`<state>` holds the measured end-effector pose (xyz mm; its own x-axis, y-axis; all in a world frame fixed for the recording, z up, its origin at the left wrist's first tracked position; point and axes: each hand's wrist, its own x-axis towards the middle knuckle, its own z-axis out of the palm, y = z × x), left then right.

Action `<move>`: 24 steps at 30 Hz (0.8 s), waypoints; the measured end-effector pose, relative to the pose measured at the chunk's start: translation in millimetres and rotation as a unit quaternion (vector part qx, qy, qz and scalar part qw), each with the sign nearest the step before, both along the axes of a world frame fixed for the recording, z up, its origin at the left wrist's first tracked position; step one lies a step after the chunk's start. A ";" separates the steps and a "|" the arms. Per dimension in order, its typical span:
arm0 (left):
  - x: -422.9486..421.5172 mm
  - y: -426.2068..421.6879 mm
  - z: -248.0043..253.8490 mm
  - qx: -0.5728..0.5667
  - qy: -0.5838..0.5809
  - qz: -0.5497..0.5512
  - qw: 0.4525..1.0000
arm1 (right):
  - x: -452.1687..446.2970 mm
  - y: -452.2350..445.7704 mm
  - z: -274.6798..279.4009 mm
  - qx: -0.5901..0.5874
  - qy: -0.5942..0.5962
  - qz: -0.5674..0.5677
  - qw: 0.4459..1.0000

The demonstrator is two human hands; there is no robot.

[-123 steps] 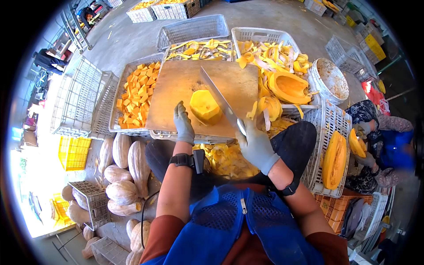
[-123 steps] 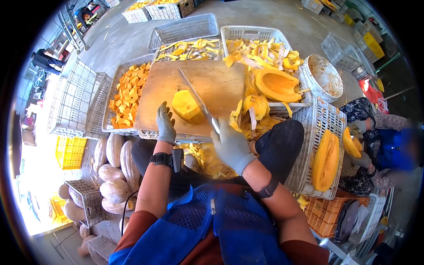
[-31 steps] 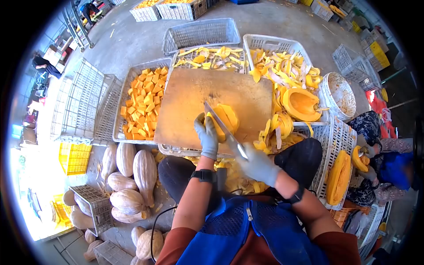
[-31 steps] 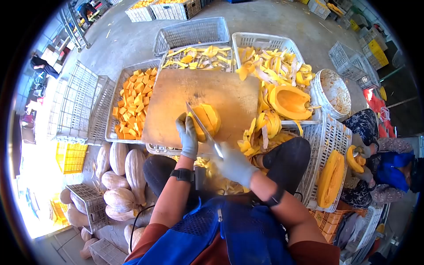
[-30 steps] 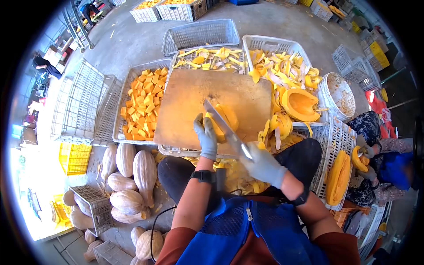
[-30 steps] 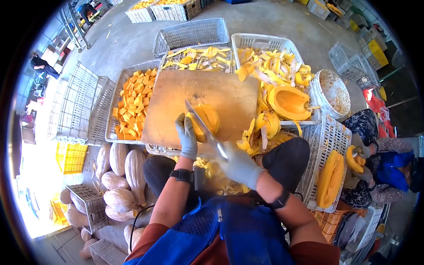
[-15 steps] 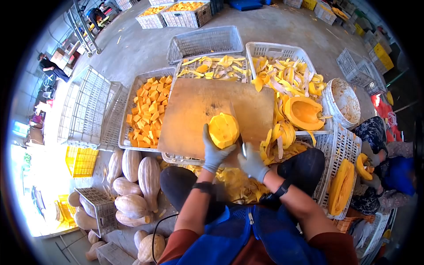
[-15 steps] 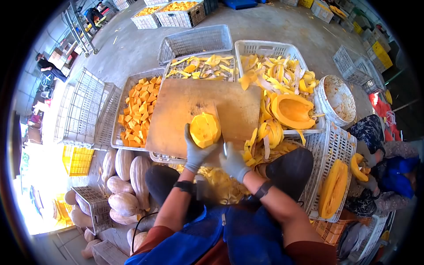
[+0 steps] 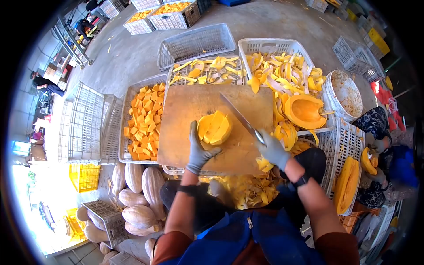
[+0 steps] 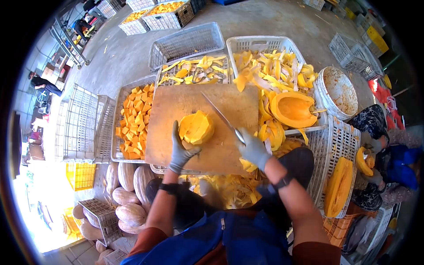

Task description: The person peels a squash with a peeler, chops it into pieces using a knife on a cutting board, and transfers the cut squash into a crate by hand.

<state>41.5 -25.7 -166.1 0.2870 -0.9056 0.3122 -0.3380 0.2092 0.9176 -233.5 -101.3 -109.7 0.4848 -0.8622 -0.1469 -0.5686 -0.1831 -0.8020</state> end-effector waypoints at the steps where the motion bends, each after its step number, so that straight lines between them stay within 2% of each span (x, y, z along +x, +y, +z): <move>1: -16.4 2.6 -9.3 -0.028 0.012 0.057 0.998 | 7.0 -18.3 -1.2 -0.008 0.006 0.026 1.000; 2: -28.0 4.0 -15.3 -0.056 0.025 0.115 0.991 | 16.5 -33.8 -1.9 -0.014 0.013 0.055 0.998; 3: -34.4 1.8 -14.5 -0.063 -0.029 0.156 0.985 | 23.7 -39.4 -4.1 -0.020 0.021 0.085 0.996; 6: -32.7 -0.3 -5.0 -0.027 -0.084 0.154 0.984 | 41.5 -32.8 -19.8 -0.069 0.009 0.116 0.991; 9: -22.0 -3.2 -6.3 -0.037 -0.155 0.140 0.977 | 54.9 -2.9 -6.5 0.003 0.018 0.063 0.998; 13: -6.2 -1.7 -9.8 -0.023 -0.123 0.103 0.987 | 58.5 4.3 -9.9 -0.010 0.011 0.060 0.998; 15: -1.4 -1.6 -10.3 -0.013 -0.106 0.092 0.990 | 48.0 -4.6 0.9 -0.007 0.003 0.075 0.997; 18: -5.8 3.4 11.2 -0.003 -0.157 0.107 0.982 | 41.0 1.0 43.6 -0.101 -0.008 0.056 0.993; 21: -19.2 3.0 23.8 -0.024 -0.104 0.156 0.982 | 39.9 7.9 88.7 -0.104 -0.021 0.091 0.990; 24: -30.9 -10.6 27.4 -0.032 0.056 0.244 0.968 | 41.1 18.2 101.2 -0.106 0.014 0.131 0.986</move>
